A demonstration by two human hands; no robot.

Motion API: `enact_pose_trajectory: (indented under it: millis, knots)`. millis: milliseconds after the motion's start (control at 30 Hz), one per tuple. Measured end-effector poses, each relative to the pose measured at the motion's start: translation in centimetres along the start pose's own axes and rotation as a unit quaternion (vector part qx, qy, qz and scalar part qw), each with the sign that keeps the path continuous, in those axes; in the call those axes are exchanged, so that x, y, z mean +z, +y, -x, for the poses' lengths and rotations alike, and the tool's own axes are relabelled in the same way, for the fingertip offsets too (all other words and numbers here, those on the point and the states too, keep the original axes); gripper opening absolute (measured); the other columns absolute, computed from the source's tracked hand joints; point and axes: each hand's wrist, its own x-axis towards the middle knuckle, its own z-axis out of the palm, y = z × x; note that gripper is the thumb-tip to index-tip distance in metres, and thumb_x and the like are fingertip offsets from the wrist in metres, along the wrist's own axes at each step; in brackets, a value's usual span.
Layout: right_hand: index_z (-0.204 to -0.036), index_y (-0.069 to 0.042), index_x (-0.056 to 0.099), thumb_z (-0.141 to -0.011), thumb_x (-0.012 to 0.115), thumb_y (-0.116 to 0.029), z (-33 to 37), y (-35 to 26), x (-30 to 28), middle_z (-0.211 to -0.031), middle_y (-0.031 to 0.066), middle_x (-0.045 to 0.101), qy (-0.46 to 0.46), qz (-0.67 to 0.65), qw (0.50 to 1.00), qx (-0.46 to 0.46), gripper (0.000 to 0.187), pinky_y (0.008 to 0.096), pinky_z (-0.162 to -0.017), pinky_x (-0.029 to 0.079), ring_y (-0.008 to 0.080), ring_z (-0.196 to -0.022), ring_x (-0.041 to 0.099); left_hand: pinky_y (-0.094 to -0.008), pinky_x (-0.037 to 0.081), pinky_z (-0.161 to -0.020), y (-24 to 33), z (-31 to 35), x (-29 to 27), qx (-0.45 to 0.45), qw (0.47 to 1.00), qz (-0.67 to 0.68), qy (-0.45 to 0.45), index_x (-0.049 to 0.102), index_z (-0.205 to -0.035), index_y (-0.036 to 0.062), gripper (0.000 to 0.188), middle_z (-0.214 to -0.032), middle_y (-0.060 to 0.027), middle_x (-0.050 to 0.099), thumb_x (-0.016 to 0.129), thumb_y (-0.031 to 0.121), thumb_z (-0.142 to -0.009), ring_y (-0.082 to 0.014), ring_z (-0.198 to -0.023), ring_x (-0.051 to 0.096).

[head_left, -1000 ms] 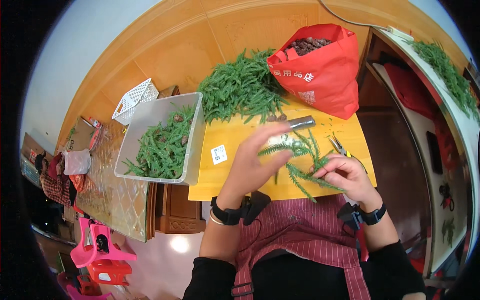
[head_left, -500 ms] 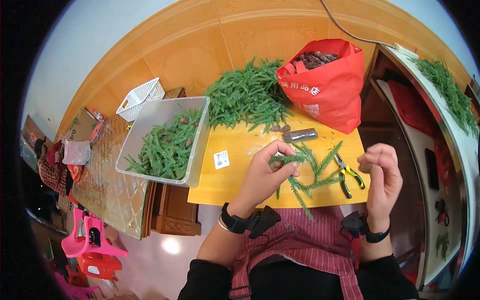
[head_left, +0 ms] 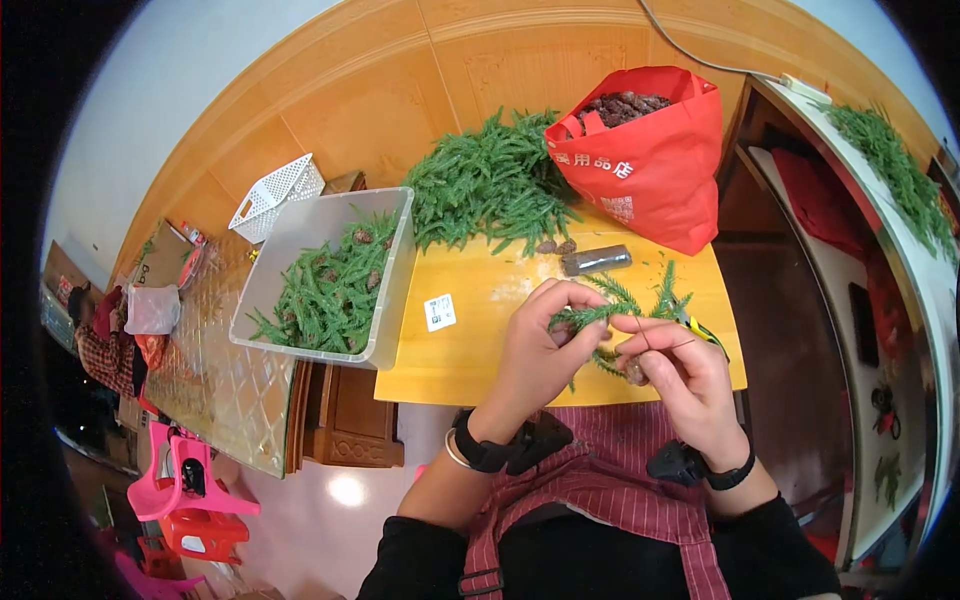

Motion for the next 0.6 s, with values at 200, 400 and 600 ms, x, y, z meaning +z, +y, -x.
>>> enact_pose_trajectory:
  millis: [200,400,600]
  knots:
    - [-0.095,0.006,0.054,-0.087,0.042,-0.001,-0.1,0.6,0.2,-0.113,0.0160,0.054,0.029,-0.004,1.000,0.010,0.016,0.0218,-0.066,0.045,0.0099,-0.075,0.057,-0.0212,0.047,-0.066,1.0,-0.1,-0.1,0.003,0.994,-0.110,-0.022,0.060,-0.095,0.0006,0.020,-0.087,-0.0038,0.051,0.063,0.000,-0.075,-0.0104,-0.081,0.055]
    - [-0.091,0.005,0.057,-0.084,0.048,0.000,-0.5,0.6,0.5,-0.108,0.0149,0.057,0.046,0.092,0.994,-0.036,0.013,0.0229,-0.065,0.048,0.0111,-0.074,0.059,-0.0202,0.046,-0.068,-0.2,0.3,-0.1,-0.032,0.997,0.064,-0.011,0.053,-0.097,-0.0001,0.018,-0.090,-0.0030,0.056,0.060,0.005,-0.081,-0.0074,-0.078,0.054]
    - [-0.092,0.006,0.057,-0.078,0.053,0.003,-0.7,0.5,0.2,-0.100,0.0136,0.059,0.067,0.166,0.977,-0.117,0.014,0.0238,-0.066,0.050,0.0123,-0.074,0.060,-0.0218,0.047,-0.069,0.1,0.3,-0.1,-0.042,0.995,0.080,-0.038,0.048,-0.098,0.0002,0.016,-0.093,-0.0072,0.060,0.055,0.007,-0.085,-0.0068,-0.075,0.055]
